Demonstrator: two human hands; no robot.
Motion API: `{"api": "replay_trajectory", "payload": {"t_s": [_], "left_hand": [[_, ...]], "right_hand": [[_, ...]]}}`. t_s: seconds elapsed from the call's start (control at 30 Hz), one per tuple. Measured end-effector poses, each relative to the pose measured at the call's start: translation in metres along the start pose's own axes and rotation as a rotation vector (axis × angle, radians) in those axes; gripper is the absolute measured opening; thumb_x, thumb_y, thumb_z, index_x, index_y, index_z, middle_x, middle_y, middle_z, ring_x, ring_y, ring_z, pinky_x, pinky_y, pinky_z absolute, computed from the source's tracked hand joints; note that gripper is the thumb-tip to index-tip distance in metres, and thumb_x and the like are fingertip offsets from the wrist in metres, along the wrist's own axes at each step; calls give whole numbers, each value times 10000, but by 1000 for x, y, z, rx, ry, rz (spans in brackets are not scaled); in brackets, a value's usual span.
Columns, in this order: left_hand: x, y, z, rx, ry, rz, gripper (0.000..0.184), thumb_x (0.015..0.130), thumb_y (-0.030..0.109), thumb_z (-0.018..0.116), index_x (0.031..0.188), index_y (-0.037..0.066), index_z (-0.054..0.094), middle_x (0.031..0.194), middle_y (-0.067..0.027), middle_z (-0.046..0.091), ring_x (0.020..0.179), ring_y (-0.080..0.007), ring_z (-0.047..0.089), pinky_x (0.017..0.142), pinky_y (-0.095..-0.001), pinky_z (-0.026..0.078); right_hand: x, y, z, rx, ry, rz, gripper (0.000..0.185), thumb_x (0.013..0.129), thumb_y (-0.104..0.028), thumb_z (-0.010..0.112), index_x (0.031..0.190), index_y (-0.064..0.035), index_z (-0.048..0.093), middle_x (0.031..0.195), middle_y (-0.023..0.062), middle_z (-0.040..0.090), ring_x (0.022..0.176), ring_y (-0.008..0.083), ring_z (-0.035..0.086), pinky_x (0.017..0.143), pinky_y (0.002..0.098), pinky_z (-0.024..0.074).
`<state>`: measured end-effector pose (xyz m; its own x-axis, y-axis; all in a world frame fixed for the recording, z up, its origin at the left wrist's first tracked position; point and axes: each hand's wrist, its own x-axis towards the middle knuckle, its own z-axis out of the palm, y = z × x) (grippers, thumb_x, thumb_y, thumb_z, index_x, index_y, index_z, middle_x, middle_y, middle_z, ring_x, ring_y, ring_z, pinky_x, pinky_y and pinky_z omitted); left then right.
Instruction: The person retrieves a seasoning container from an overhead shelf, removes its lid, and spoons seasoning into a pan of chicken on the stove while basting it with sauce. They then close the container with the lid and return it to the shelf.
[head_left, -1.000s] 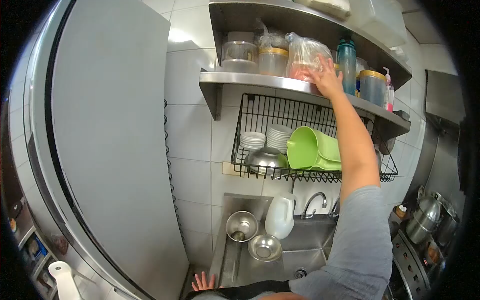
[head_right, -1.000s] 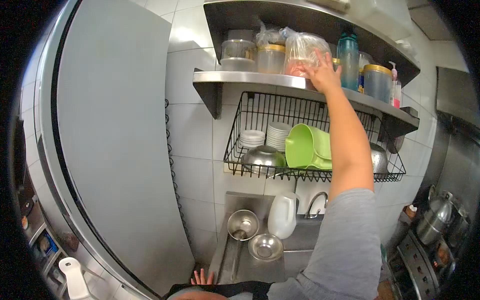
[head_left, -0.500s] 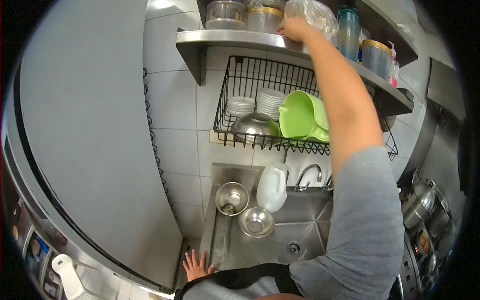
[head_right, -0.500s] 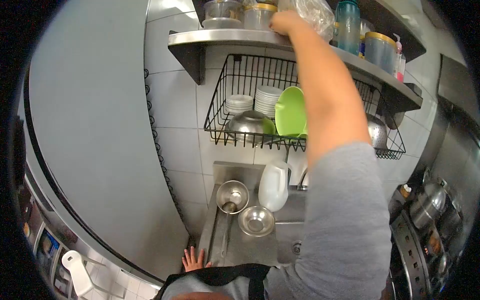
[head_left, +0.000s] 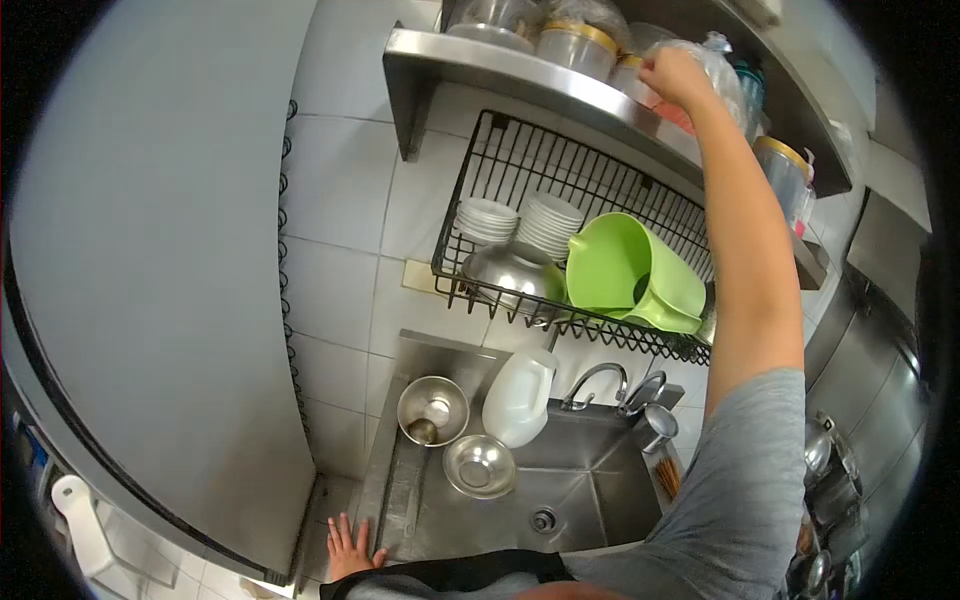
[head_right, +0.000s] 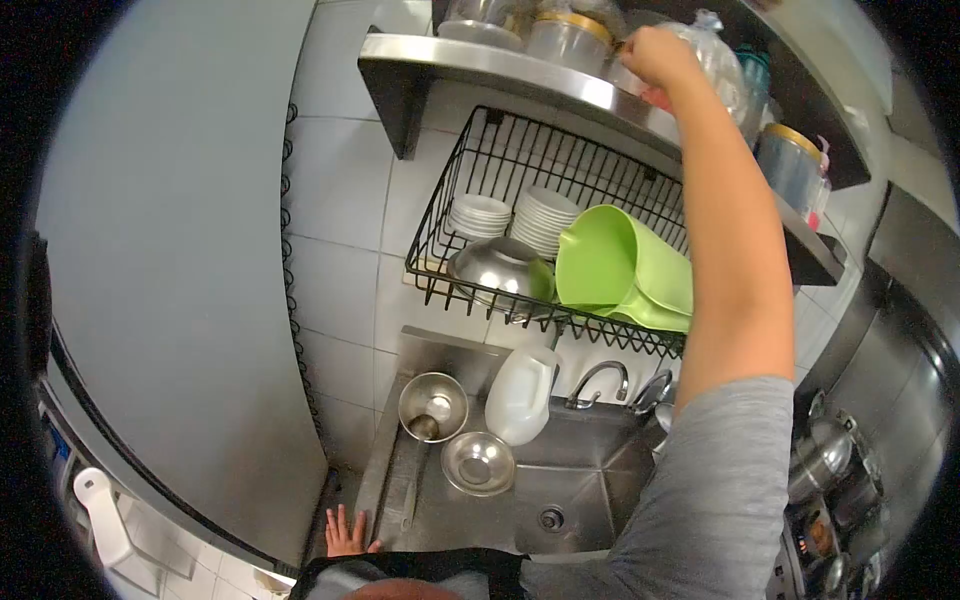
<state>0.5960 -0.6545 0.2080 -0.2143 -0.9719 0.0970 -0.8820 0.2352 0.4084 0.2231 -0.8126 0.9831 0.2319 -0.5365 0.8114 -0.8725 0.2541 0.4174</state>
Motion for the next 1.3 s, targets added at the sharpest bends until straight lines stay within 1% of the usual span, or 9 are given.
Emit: {"api": "replay_trajectory", "payload": {"t_s": [0.37, 0.5, 0.53, 0.63, 0.93, 1.03, 1.07, 1.17, 1.3], "left_hand": [[1, -29, 43, -51, -49, -26, 651, 797, 486, 537, 1370, 233, 358, 1468, -232, 121, 1338, -478, 100, 997, -624, 200], [2, -37, 65, 408, 245, 94, 619, 816, 436, 526, 1370, 225, 351, 1459, -237, 152, 1330, -484, 130, 1003, -624, 193], [-4, -31, 52, -10, 1, -15, 621, 818, 428, 531, 1374, 226, 342, 1460, -237, 153, 1332, -481, 125, 1007, -625, 184], [0, -28, 38, -115, -165, -77, 636, 815, 436, 538, 1379, 226, 333, 1462, -239, 137, 1336, -481, 102, 1009, -630, 166], [0, -25, 21, -151, -244, -37, 656, 830, 452, 514, 1405, 255, 266, 1462, -238, 137, 1345, -458, 98, 1013, -621, 159], [-6, -35, 54, 519, 158, 140, 633, 834, 452, 504, 1394, 256, 283, 1450, -238, 180, 1337, -457, 141, 1006, -623, 174], [-11, -36, 59, 89, -19, 16, 560, 844, 453, 485, 1354, 262, 357, 1428, -231, 243, 1333, -435, 187, 1006, -613, 198], [-1, -22, 30, -84, -192, -121, 496, 837, 416, 519, 1304, 272, 430, 1404, -231, 289, 1325, -421, 223, 1012, -595, 217], [-13, -39, 92, 229, 255, -13, 440, 853, 362, 561, 1277, 297, 462, 1396, -158, 344, 1291, -416, 302, 1021, -579, 224]], "right_hand": [[152, 36, 124, 181, 104, 28, 499, 881, -330, 487, 1313, -85, 438, 1225, 133, 546, 1112, 257, 522, 951, 362, 380], [145, 30, 99, 449, -74, 52, 529, 857, -359, 516, 1303, -82, 446, 1195, 148, 558, 1072, 271, 537, 922, 374, 398], [144, 26, 96, 423, -63, 44, 527, 855, -360, 517, 1297, -79, 449, 1190, 150, 559, 1068, 272, 538, 917, 375, 399], [142, 20, 94, 355, -29, 32, 521, 850, -361, 521, 1278, -72, 460, 1176, 154, 564, 1054, 274, 542, 904, 376, 404], [137, 20, 90, 204, 6, 21, 504, 834, -367, 532, 1224, -50, 490, 1131, 166, 577, 1013, 283, 553, 866, 378, 417], [133, 22, 90, 194, -2, 18, 499, 829, -368, 535, 1205, -43, 500, 1117, 170, 582, 999, 286, 557, 853, 379, 421], [132, 20, 88, 194, 0, 16, 498, 827, -369, 536, 1199, -41, 503, 1112, 172, 583, 994, 287, 558, 849, 380, 422], [129, 16, 84, 206, 11, 19, 494, 822, -371, 540, 1181, -33, 513, 1097, 176, 588, 980, 289, 562, 836, 381, 427], [130, 17, 79, 200, 55, 34, 490, 815, -373, 545, 1157, -24, 526, 1077, 181, 594, 962, 293, 567, 819, 382, 433]]}}
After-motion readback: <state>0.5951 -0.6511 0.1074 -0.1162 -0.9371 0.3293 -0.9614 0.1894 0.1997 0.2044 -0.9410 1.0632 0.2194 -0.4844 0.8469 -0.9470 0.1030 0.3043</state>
